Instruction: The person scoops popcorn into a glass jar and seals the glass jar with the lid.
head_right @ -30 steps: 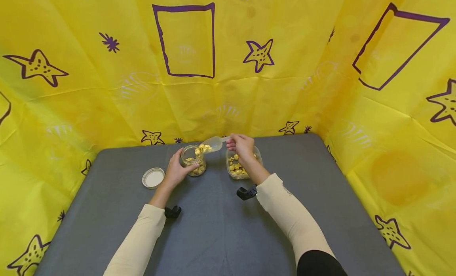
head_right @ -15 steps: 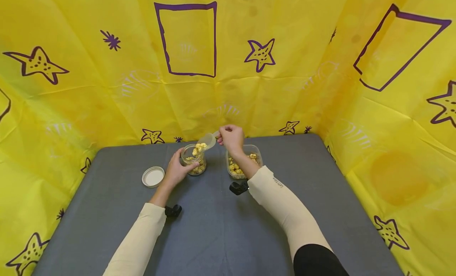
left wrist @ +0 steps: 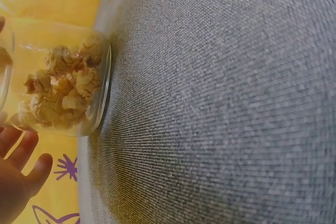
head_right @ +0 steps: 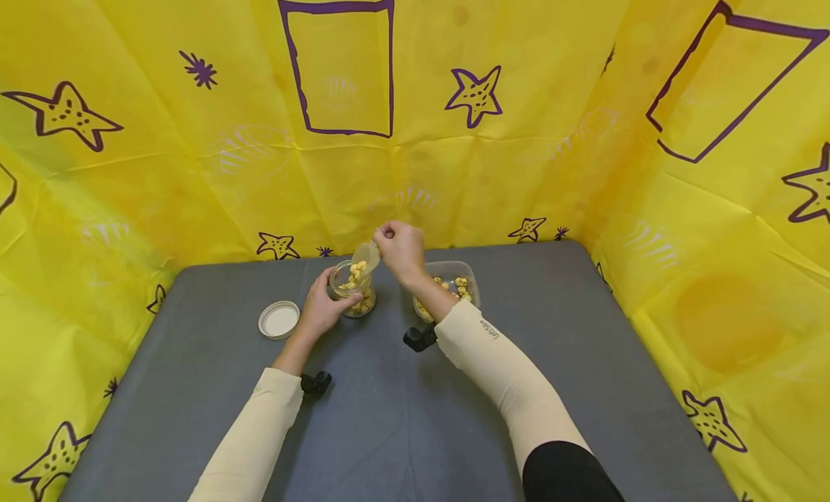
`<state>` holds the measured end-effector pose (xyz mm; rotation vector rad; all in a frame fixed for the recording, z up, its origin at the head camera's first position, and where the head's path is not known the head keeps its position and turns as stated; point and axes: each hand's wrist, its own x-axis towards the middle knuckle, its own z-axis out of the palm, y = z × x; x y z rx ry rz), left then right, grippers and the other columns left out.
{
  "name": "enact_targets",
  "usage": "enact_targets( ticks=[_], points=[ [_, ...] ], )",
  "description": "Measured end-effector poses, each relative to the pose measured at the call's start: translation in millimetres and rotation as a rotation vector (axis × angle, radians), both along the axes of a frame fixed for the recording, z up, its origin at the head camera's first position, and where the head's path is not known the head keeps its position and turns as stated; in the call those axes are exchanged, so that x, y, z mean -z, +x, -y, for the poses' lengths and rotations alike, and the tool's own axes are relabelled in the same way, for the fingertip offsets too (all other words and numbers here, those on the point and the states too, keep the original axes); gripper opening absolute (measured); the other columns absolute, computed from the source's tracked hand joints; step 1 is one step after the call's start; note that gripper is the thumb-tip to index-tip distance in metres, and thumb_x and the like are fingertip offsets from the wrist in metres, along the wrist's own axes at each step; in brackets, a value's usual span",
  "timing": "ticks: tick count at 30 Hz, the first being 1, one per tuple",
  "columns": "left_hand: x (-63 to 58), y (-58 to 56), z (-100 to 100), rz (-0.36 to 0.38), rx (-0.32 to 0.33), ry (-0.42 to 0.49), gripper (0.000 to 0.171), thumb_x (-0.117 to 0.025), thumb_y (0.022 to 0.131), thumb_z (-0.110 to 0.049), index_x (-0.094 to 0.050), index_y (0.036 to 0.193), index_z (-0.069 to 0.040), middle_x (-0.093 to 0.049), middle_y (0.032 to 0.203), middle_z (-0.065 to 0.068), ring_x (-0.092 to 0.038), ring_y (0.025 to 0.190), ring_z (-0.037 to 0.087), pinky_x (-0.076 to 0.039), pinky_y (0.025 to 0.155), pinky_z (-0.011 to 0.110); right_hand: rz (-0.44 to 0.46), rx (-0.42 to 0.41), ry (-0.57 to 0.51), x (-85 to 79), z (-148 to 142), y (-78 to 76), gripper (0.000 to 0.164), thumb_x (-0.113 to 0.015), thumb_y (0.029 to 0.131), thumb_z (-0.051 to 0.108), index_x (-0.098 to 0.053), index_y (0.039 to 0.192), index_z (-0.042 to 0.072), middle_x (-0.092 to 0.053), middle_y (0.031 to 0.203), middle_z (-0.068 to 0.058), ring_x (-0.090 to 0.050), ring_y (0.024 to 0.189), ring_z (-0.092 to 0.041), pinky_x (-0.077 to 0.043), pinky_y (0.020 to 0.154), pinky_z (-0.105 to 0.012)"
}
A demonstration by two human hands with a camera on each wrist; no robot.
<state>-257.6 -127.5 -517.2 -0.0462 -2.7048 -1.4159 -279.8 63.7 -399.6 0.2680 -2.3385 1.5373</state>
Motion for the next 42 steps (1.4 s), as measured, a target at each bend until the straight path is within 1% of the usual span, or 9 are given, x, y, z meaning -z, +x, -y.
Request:
enact_targets(
  ticks=[3,6,13,20,25,28,34,37,42],
  points=[
    [-0.1,-0.3,0.2,-0.01,-0.003,-0.003,0.084,-0.079,0.077,-0.045,-0.039,0.144,-0.012,-0.049,0.138,0.018,-0.043,0.129,0.036,-0.037,0.105,0.057,-0.077,-0.013,0.118,2.3,2.4,1.2,0.02,-0.059,0.092,0.011,-0.073,0.086,-0.001,-0.069,0.065,-0.013,-0.062,0.049,-0.019,-0.046,0.046,-0.02],
    [-0.7,0.1,0.6,-0.016,-0.001,-0.003,0.084,-0.079,0.077,-0.045,-0.04,0.143,-0.011,-0.049,0.137,0.018,-0.043,0.128,0.036,-0.037,0.105,0.057,-0.15,-0.015,0.183,4.2,4.0,2.9,0.02,-0.059,0.092,0.011,-0.073,0.085,-0.001,-0.068,0.062,-0.01,-0.061,0.048,-0.016,-0.044,0.045,-0.02],
    [-1.1,0.3,2.1,-0.012,-0.002,0.001,0.083,-0.08,0.078,-0.043,-0.039,0.143,-0.012,-0.05,0.137,0.018,-0.042,0.128,0.035,-0.036,0.106,0.057,-0.191,-0.027,0.194,3.0,6.0,5.7,0.019,-0.061,0.092,0.01,-0.074,0.088,-0.002,-0.071,0.069,-0.013,-0.063,0.052,-0.02,-0.046,0.048,-0.02],
    [-2.0,1.2,2.7,0.002,-0.002,-0.003,0.085,-0.079,0.077,-0.044,-0.038,0.144,-0.012,-0.048,0.139,0.018,-0.041,0.13,0.036,-0.035,0.107,0.058,-0.063,-0.029,0.004,3.5,-1.0,6.3,0.02,-0.062,0.093,0.01,-0.073,0.092,-0.006,-0.07,0.072,-0.02,-0.062,0.049,-0.018,-0.049,0.046,-0.021],
    [-2.0,1.7,3.6,0.0,0.01,-0.018,0.085,-0.079,0.077,-0.045,-0.039,0.144,-0.012,-0.048,0.14,0.018,-0.04,0.131,0.037,-0.035,0.108,0.058,0.056,-0.042,-0.157,5.4,-11.0,5.6,0.021,-0.061,0.094,0.009,-0.071,0.095,-0.01,-0.069,0.078,-0.029,-0.057,0.045,-0.003,-0.057,0.055,-0.046],
    [-2.1,0.9,3.9,-0.004,0.019,-0.034,0.085,-0.08,0.077,-0.045,-0.039,0.144,-0.012,-0.049,0.139,0.018,-0.04,0.131,0.036,-0.035,0.107,0.057,0.089,-0.054,-0.191,6.1,-15.0,5.8,0.022,-0.061,0.094,0.009,-0.07,0.096,-0.011,-0.069,0.081,-0.032,-0.06,0.048,-0.008,-0.056,0.062,-0.055],
    [-4.1,1.2,2.8,-0.003,0.024,-0.028,0.085,-0.08,0.076,-0.045,-0.04,0.143,-0.012,-0.049,0.138,0.019,-0.039,0.131,0.036,-0.035,0.107,0.057,0.122,-0.057,-0.207,9.0,-20.6,4.9,0.025,-0.063,0.094,0.013,-0.07,0.099,-0.011,-0.069,0.082,-0.031,-0.067,0.057,-0.026,-0.056,0.051,-0.029],
    [-4.7,1.6,2.5,-0.005,0.026,-0.028,0.086,-0.081,0.076,-0.045,-0.039,0.144,-0.012,-0.049,0.139,0.019,-0.039,0.132,0.037,-0.034,0.108,0.057,0.135,-0.058,-0.233,10.3,-22.1,3.9,0.024,-0.063,0.094,0.012,-0.071,0.098,-0.01,-0.069,0.082,-0.031,-0.066,0.053,-0.019,-0.053,0.049,-0.022],
    [-4.6,1.5,2.3,-0.012,0.022,-0.03,0.088,-0.08,0.076,-0.045,-0.038,0.145,-0.01,-0.047,0.142,0.018,-0.037,0.135,0.037,-0.033,0.11,0.057,0.133,-0.063,-0.251,10.4,-23.4,3.2,0.023,-0.062,0.094,0.011,-0.07,0.098,-0.01,-0.069,0.079,-0.029,-0.062,0.05,-0.01,-0.053,0.048,-0.023]
  ],
)
